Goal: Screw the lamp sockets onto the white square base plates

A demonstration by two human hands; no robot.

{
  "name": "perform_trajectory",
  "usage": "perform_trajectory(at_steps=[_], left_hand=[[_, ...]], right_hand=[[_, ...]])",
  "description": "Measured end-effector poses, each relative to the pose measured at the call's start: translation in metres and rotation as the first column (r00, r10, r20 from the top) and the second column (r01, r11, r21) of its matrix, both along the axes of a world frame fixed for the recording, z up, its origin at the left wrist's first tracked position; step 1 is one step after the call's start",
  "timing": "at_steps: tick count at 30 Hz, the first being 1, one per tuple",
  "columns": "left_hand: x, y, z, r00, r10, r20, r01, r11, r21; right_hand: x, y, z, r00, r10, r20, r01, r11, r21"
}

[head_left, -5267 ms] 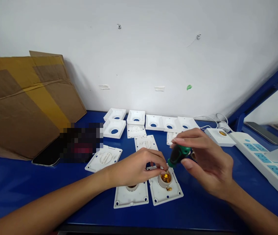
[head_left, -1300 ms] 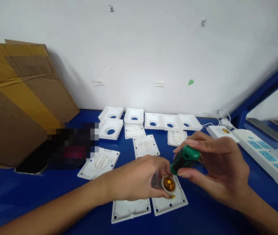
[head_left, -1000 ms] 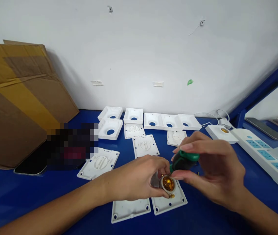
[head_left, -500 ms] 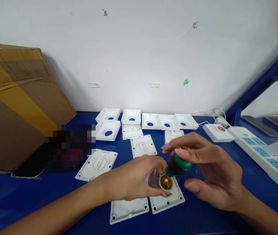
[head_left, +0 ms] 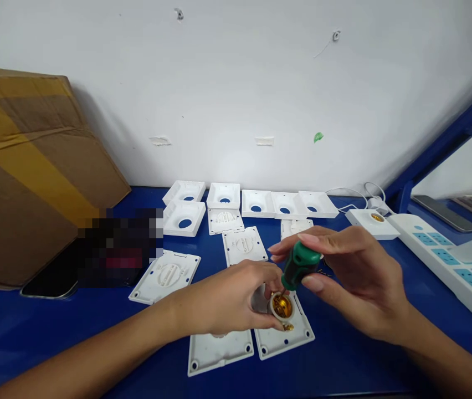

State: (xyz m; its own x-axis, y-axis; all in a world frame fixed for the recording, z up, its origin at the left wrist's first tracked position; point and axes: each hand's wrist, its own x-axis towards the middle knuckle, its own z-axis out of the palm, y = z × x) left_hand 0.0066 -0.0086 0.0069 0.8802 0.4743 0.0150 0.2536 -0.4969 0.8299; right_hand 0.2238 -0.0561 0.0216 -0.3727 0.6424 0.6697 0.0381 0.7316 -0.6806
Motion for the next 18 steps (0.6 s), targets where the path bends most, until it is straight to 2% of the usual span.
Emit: perform_trajectory(at_steps=[3,8,15,18], left_hand=[[-0.0010,0.0007,-0.0038,0.999,0.029,0.021,-0.027,0.997,-0.070],[-0.0013,0.0027,-0.0034,0.995,-0.036,0.091,0.053,0.981,-0.189],[-0.0020,0.0004,-0.0027,0.997,-0.043,0.071,0.052,0.991,-0.125],[-0.0017,0.0008,-0.0035,0.997,-0.038,0.060,0.047,0.989,-0.143]], right_hand=[[0.0027,0.0007,-0.0038,0.998,-0.070,-0.005,0.070,0.997,0.020],[0.0034,0.0029,-0.0063,0.994,-0.106,0.007,0.105,0.992,0.070],[0.0004,0.0049,-0.0038,0.994,-0.102,-0.041,0.106,0.989,0.100],[0.0014,0.0050,-0.0038,0.994,-0.103,-0.029,0.105,0.990,0.093]])
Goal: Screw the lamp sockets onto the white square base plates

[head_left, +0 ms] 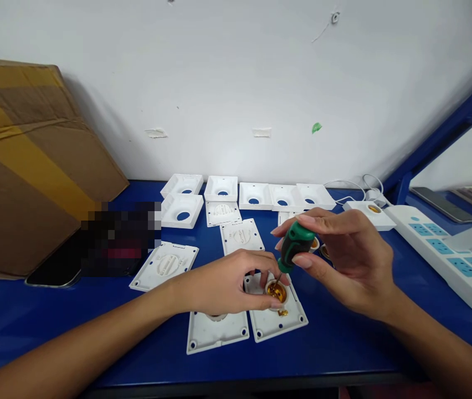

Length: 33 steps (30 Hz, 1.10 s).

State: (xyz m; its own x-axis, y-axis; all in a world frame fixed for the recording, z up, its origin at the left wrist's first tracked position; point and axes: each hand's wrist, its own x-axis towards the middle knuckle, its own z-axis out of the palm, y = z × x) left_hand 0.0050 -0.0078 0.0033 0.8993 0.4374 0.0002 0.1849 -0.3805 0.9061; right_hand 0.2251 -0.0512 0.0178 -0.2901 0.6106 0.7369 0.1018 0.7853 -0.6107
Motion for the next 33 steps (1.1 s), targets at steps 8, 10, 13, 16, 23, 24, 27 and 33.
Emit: perform_trajectory(at_steps=[8,10,13,16,23,24,27,33], left_hand=[[0.0035,-0.0004,0.0004,1.000,-0.005,0.029,0.007,0.999,-0.047],[0.0031,-0.0008,0.0000,0.999,0.012,0.033,-0.010,0.999,-0.043],[0.0016,-0.0002,-0.0006,1.000,0.025,0.014,-0.024,0.999,-0.027],[0.0003,0.0007,-0.0001,1.000,0.018,-0.007,-0.018,0.999,0.027],[0.0008,-0.0003,0.0011,1.000,0.025,0.008,-0.026,0.990,0.136],[0.0008,-0.0005,0.0012,1.000,0.022,0.006,-0.023,0.989,0.147],[0.0008,-0.0009,0.0021,1.000,0.004,0.019,-0.007,0.984,0.180],[0.0017,-0.0014,0.0035,1.000,-0.010,0.028,0.005,0.981,0.195]], right_hand=[[-0.0002,-0.0009,-0.0014,1.000,0.026,0.001,-0.026,1.000,0.016],[-0.0005,-0.0007,-0.0014,1.000,0.025,0.003,-0.025,1.000,0.017],[-0.0001,-0.0005,-0.0013,1.000,0.027,0.006,-0.027,1.000,0.010],[0.0004,-0.0005,-0.0011,1.000,0.029,0.003,-0.029,0.999,0.016],[-0.0010,0.0000,0.0016,0.999,0.034,0.012,-0.034,0.998,0.062],[-0.0013,-0.0001,0.0020,0.999,0.039,0.012,-0.040,0.997,0.063],[-0.0015,-0.0005,0.0028,0.999,0.048,0.013,-0.049,0.996,0.071],[-0.0013,-0.0014,0.0026,0.999,0.049,0.015,-0.050,0.998,0.048]])
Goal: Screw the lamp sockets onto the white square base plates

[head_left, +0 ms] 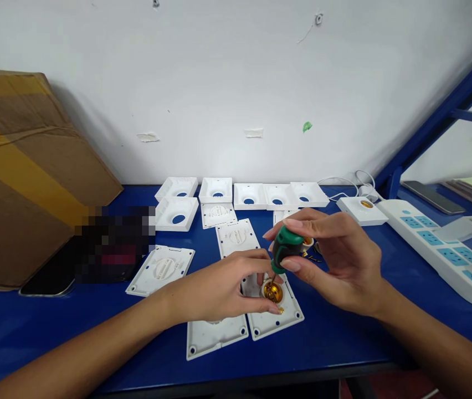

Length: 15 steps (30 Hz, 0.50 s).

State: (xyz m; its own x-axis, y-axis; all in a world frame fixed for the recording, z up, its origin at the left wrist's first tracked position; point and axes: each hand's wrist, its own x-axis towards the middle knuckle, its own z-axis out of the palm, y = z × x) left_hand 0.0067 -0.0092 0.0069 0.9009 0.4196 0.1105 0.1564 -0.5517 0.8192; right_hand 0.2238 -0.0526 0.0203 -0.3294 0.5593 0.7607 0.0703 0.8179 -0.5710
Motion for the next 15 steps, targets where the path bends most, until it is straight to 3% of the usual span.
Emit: perform_trajectory(at_steps=[15], left_hand=[[0.0013,-0.0008,0.0022,1.000,0.007,0.020,-0.005,0.998,-0.064]], right_hand=[[-0.0012,-0.0024,0.0058,0.996,0.072,-0.049,-0.078,0.987,-0.137]])
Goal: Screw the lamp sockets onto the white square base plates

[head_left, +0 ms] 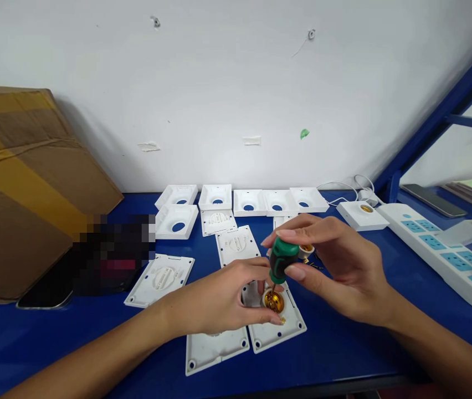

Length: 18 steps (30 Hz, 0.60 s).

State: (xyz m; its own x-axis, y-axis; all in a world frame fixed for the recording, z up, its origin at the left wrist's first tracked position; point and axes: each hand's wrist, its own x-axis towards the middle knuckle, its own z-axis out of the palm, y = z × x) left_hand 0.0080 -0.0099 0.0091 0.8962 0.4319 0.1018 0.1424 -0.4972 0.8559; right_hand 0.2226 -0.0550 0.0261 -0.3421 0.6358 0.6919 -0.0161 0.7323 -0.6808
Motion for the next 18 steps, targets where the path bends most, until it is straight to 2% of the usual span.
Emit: perform_trajectory(at_steps=[6,8,11,13,18], left_hand=[[-0.0012,-0.0002,-0.0031,0.998,0.027,-0.058,-0.030,0.999,-0.039],[-0.0010,0.0002,-0.0028,0.999,0.014,-0.049,-0.017,0.999,-0.046],[-0.0004,0.0007,-0.0012,1.000,0.000,-0.021,-0.001,0.998,-0.059],[-0.0004,0.0006,-0.0007,1.000,0.002,-0.029,-0.004,0.998,-0.068],[-0.0014,-0.0004,-0.0032,0.997,0.011,-0.074,-0.018,0.995,-0.094]], right_hand=[[0.0018,0.0027,-0.0001,0.992,-0.125,0.010,0.123,0.984,0.133],[0.0023,0.0027,0.0007,0.995,-0.100,0.024,0.097,0.991,0.094],[0.0020,0.0011,0.0027,1.000,0.026,-0.007,-0.027,0.999,-0.034],[0.0013,0.0000,0.0032,0.997,0.068,-0.039,-0.070,0.996,-0.057],[-0.0008,0.0001,-0.0018,0.996,-0.063,-0.069,0.064,0.998,0.024]])
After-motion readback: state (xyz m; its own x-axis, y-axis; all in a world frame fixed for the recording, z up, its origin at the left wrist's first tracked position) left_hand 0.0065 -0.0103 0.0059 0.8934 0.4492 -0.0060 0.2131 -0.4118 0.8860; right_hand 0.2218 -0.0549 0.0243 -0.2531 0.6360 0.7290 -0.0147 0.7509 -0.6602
